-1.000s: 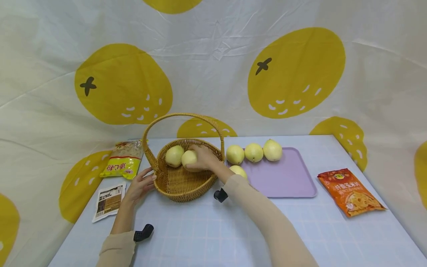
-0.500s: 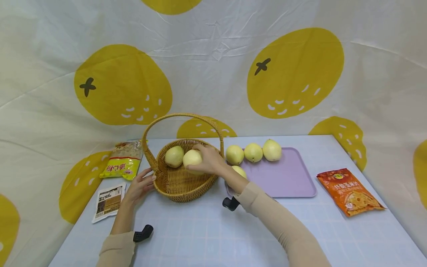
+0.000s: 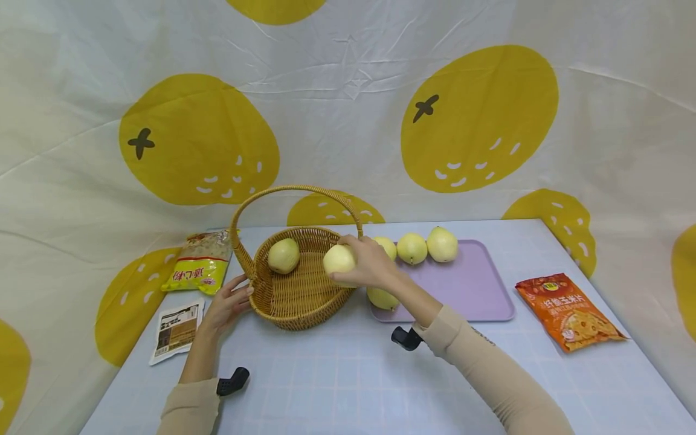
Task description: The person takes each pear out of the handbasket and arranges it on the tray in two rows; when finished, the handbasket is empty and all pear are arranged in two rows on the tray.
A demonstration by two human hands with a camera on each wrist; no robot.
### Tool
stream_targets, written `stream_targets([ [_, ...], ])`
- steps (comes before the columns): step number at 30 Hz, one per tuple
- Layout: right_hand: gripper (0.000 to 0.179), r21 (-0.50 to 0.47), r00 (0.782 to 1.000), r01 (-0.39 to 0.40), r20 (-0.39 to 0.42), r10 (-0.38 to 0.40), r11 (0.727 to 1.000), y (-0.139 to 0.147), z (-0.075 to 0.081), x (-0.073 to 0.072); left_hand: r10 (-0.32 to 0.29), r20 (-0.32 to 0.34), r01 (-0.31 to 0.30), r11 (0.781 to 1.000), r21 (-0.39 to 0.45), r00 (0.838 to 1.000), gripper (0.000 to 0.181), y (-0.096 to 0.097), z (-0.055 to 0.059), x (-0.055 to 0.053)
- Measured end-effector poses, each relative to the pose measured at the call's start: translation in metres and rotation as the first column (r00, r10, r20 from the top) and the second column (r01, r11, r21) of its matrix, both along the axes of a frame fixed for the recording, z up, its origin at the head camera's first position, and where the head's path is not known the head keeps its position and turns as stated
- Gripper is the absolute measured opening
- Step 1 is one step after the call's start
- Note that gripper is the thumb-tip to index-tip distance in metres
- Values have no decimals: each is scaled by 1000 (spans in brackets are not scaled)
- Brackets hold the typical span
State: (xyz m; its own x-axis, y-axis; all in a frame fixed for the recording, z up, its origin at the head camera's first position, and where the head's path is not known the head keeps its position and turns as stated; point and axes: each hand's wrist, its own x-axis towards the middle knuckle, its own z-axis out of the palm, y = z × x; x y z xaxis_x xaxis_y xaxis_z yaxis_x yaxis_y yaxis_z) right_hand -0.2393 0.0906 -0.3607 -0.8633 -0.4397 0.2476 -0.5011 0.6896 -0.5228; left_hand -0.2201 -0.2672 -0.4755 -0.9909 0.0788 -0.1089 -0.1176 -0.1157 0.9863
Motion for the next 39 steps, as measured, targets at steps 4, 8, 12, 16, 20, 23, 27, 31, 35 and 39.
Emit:
stream_targets([
  [4,67,15,999,35,4,-35,999,16,2,4,0,-5,0,1000,3,1000,59,-1,-1,0],
  [8,66,27,997,74,0,-74,997,33,2,6,0,-14,0,1000,13,1000,60,-2,-3,-1],
  [12,66,34,995,102,-9,-102,994,48,2,6,1,-20,-1,1000,20,1000,61,-2,-4,-2],
  [16,65,39,991,130,-24,-129,991,63,-1,5,-8,-29,9,1000,25,1000,60,-2,-4,-2],
  [20,65,30,987,158,-35,-157,987,79,-5,3,-18,-38,19,1000,25,999,61,-2,-4,-2],
  [23,65,17,983,180,-32,-180,983,90,-10,2,-20,-39,21,999,24,999,61,-2,-5,-2],
  [27,64,25,977,211,-31,-210,977,103,-15,1,-16,-37,17,1000,24,999,60,-3,-5,-2],
  [31,66,56,973,231,-21,-230,971,115,-22,1,-13,-35,14,1000,14,999,59,-2,-5,-1],
  [35,68,73,970,244,-1,-245,967,124,-28,3,-16,-26,17,1000,18,1000,57,-2,-4,-2],
  [39,68,86,968,250,12,-252,964,131,-34,3,-11,-11,12,1000,24,1000,57,-1,-2,-2],
])
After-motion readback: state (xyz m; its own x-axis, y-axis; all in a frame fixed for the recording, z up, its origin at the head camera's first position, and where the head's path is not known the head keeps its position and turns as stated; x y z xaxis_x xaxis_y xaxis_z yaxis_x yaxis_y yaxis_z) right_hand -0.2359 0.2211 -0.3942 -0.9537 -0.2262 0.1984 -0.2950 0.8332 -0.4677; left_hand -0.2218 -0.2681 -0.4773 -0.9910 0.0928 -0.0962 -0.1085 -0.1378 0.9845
